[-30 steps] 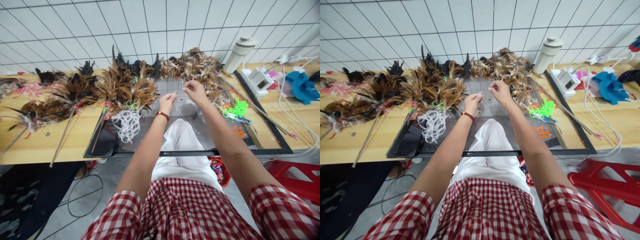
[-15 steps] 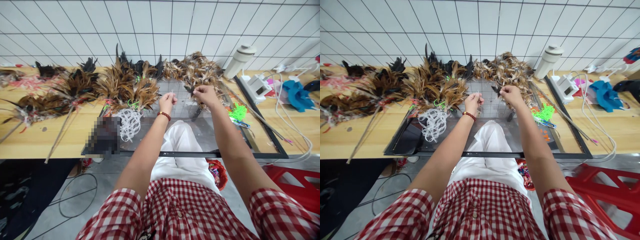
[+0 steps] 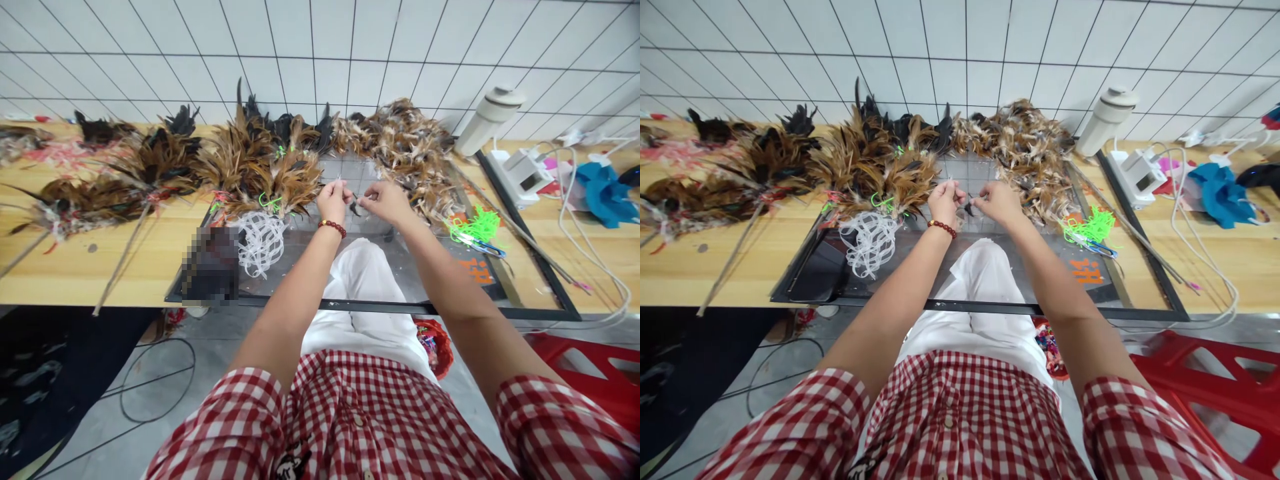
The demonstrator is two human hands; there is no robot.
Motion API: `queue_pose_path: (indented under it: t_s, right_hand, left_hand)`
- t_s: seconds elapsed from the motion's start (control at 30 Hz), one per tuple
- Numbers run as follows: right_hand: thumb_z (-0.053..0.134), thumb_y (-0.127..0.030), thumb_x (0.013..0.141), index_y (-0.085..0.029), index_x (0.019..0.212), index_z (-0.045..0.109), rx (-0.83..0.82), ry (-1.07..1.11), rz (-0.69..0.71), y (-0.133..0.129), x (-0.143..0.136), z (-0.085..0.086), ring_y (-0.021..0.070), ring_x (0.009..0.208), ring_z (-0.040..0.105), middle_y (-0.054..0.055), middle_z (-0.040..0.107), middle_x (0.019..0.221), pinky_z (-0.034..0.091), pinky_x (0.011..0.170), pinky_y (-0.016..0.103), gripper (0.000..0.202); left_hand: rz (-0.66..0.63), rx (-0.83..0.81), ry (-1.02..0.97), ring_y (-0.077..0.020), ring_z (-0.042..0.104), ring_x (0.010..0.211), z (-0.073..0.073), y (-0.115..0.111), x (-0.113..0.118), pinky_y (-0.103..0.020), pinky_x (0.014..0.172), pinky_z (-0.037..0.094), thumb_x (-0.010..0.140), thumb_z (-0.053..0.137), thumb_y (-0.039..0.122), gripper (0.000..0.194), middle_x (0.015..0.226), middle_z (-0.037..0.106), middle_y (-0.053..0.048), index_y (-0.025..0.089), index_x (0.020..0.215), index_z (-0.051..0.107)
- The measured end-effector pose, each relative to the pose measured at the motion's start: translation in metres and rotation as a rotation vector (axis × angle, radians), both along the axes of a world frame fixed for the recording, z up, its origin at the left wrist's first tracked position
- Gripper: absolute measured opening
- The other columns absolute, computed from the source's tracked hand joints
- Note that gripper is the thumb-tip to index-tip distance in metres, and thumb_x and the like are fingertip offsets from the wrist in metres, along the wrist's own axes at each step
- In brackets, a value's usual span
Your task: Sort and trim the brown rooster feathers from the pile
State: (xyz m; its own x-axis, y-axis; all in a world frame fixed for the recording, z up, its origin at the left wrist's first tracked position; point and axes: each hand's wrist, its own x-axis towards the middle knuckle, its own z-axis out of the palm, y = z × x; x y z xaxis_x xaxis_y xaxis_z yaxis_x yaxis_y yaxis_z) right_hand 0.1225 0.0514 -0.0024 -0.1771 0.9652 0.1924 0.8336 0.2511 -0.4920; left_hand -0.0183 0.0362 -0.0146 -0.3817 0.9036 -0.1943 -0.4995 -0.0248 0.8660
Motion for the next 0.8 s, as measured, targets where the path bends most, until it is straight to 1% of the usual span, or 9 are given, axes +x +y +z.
queue_pose_path:
  t_s: [0.07,0.17,0.3,0.37,0.4,0.5,0.63,0.7,0.8]
  right_hand:
    - [0.087,-0.044,0.073,-0.017,0.095,0.080,-0.009,-0.043,0.037,-0.007,-0.008,0.001,0.0210,0.080,0.059,0.010,0.072,0.093,0.041,0.073,0.033,0.035]
    - [0.086,-0.048,0.072,-0.017,0.088,0.076,-0.077,0.023,0.092,-0.014,-0.016,0.002,0.0171,0.072,0.054,0.005,0.068,0.083,0.038,0.069,0.030,0.036]
    - [0.082,-0.036,0.076,-0.019,0.082,0.075,-0.059,-0.054,0.078,-0.019,-0.025,-0.002,0.0183,0.074,0.055,0.006,0.070,0.085,0.036,0.069,0.031,0.019]
    - [0.074,-0.028,0.081,-0.020,0.078,0.073,-0.048,-0.123,0.068,-0.019,-0.026,-0.006,0.0205,0.075,0.057,0.008,0.071,0.085,0.035,0.069,0.033,0.008]
    - [0.069,-0.025,0.084,-0.020,0.077,0.073,-0.044,-0.132,0.057,-0.018,-0.025,-0.008,0.0215,0.076,0.058,0.009,0.071,0.084,0.035,0.069,0.034,0.009]
    - [0.061,-0.024,0.089,-0.019,0.078,0.069,0.086,-0.011,0.019,-0.011,-0.020,-0.013,0.0227,0.078,0.059,0.011,0.072,0.085,0.040,0.073,0.035,0.014]
    - [0.058,-0.029,0.092,-0.019,0.083,0.067,0.357,0.233,0.121,-0.003,-0.011,-0.019,0.0210,0.078,0.060,0.009,0.070,0.086,0.047,0.079,0.035,0.016]
    - [0.057,-0.028,0.092,-0.018,0.087,0.070,0.380,0.228,0.159,-0.002,-0.010,-0.023,0.0219,0.081,0.062,0.010,0.071,0.089,0.048,0.081,0.036,0.017]
    - [0.058,-0.024,0.091,-0.017,0.094,0.076,0.294,0.115,0.159,-0.004,-0.010,-0.025,0.0238,0.088,0.065,0.012,0.075,0.099,0.047,0.084,0.037,0.019]
  left_hand:
    - [0.008,-0.013,0.004,-0.0036,0.052,0.049,0.000,0.000,-0.001,-0.017,0.060,0.047,0.101,0.059,0.019,0.022,0.054,0.055,0.007,0.018,0.080,0.064]
    - [0.020,-0.035,0.000,-0.0035,0.053,0.051,0.000,0.000,-0.001,-0.017,0.061,0.048,0.101,0.059,0.021,0.022,0.056,0.055,0.007,0.018,0.081,0.064]
    - [0.030,-0.022,-0.023,-0.0053,0.053,0.053,0.001,0.000,-0.002,-0.019,0.062,0.047,0.102,0.056,0.017,0.024,0.057,0.055,0.007,0.018,0.079,0.065]
    - [0.026,-0.020,-0.044,-0.0054,0.054,0.054,0.002,-0.001,-0.002,-0.019,0.062,0.047,0.101,0.056,0.015,0.024,0.057,0.055,0.007,0.018,0.079,0.065]
    - [0.026,-0.021,-0.059,-0.0053,0.055,0.055,0.003,-0.001,-0.001,-0.019,0.063,0.047,0.101,0.057,0.015,0.024,0.058,0.057,0.006,0.017,0.079,0.065]
    - [0.013,-0.018,-0.102,-0.0053,0.060,0.060,0.005,-0.003,0.000,-0.019,0.068,0.049,0.100,0.058,0.013,0.025,0.063,0.062,0.005,0.017,0.076,0.064]
    - [-0.066,-0.020,-0.163,-0.0059,0.063,0.061,0.010,-0.007,0.001,-0.020,0.072,0.051,0.100,0.058,0.013,0.029,0.065,0.065,0.002,0.015,0.072,0.064]
    - [-0.064,-0.026,-0.173,-0.0063,0.063,0.060,0.011,-0.006,-0.001,-0.021,0.072,0.052,0.099,0.061,0.014,0.026,0.067,0.067,0.001,0.015,0.073,0.064]
    - [0.014,-0.038,-0.122,-0.0051,0.061,0.057,0.012,-0.003,-0.008,-0.019,0.067,0.049,0.099,0.063,0.017,0.023,0.065,0.066,0.003,0.016,0.077,0.065]
